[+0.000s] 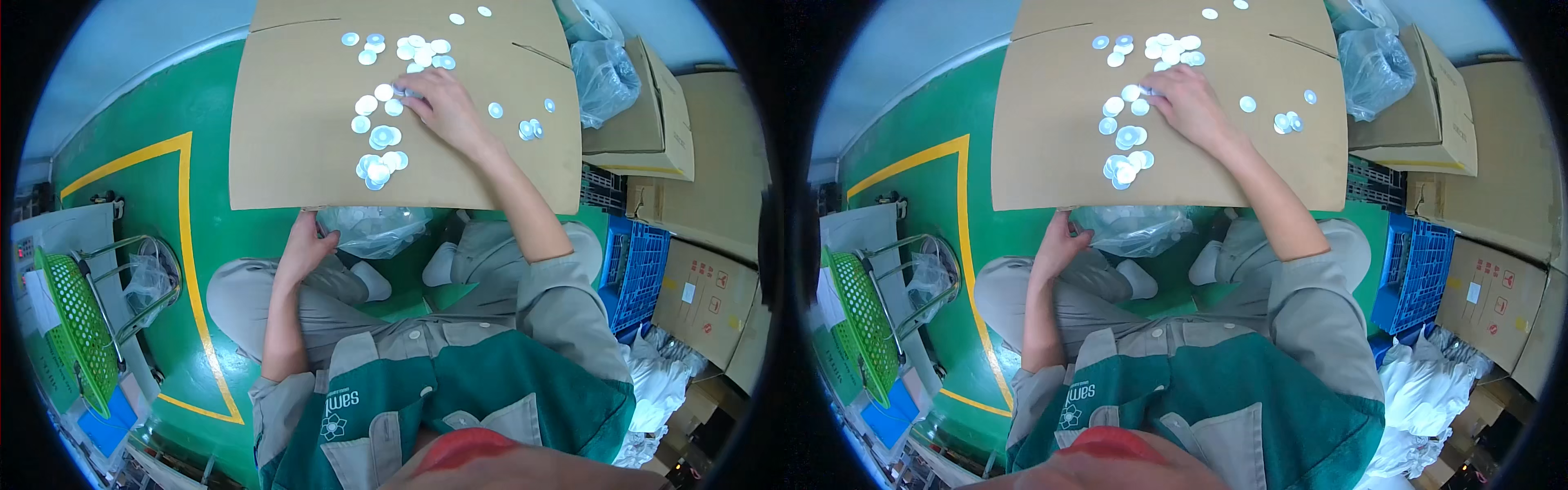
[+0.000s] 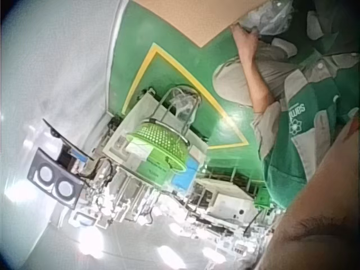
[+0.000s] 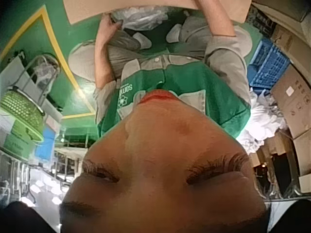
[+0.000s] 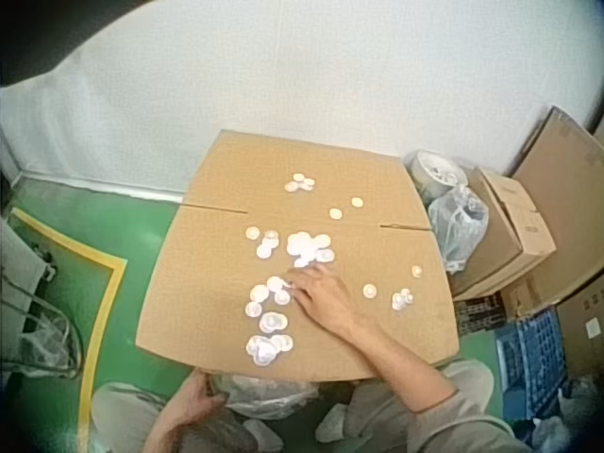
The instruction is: Sorting and inspecting small circular plastic parts and placing them into a plastic bag.
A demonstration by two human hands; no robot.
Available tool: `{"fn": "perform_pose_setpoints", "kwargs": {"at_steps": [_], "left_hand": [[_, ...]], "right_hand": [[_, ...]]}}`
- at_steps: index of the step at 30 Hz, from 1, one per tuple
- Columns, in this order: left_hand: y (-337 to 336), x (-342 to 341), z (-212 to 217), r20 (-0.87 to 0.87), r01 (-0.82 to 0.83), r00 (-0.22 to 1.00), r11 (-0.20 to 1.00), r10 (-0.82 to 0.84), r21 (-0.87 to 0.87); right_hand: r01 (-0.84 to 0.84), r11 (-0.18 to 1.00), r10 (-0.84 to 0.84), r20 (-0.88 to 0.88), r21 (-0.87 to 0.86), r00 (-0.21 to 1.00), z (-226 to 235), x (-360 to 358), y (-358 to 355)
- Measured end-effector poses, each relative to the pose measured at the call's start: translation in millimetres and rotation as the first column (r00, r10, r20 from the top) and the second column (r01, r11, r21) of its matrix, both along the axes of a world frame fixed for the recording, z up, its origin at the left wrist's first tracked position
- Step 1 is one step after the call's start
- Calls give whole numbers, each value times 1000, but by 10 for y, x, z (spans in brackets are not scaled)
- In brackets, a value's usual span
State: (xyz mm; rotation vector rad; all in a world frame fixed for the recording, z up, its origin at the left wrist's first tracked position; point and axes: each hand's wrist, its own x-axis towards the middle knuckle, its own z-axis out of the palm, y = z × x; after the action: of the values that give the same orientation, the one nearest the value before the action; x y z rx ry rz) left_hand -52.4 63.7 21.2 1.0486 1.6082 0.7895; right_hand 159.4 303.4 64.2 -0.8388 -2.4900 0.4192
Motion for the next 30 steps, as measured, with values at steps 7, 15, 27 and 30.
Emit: {"fn": "perform_pose_setpoints", "kwargs": {"at_steps": [7,15,27,30], "left_hand": [[-42,-53,-48,-89,30,996,999,-28,22],[-18,-4,19,16,-21,1000,999,21,24],[-12,-34,-26,-21,7,1000,1000,-6,30],[21,-12,2,-22,6,1000,997,-4,73]], "right_hand": [[-148,983,142,-70,-105,987,130,-58,-437],[-64,926,80,26,-373,996,283,117,-409],[-185,980,187,17,-74,982,67,69,-762],[-174,985,174,35,8,984,41,101,-642]]}}
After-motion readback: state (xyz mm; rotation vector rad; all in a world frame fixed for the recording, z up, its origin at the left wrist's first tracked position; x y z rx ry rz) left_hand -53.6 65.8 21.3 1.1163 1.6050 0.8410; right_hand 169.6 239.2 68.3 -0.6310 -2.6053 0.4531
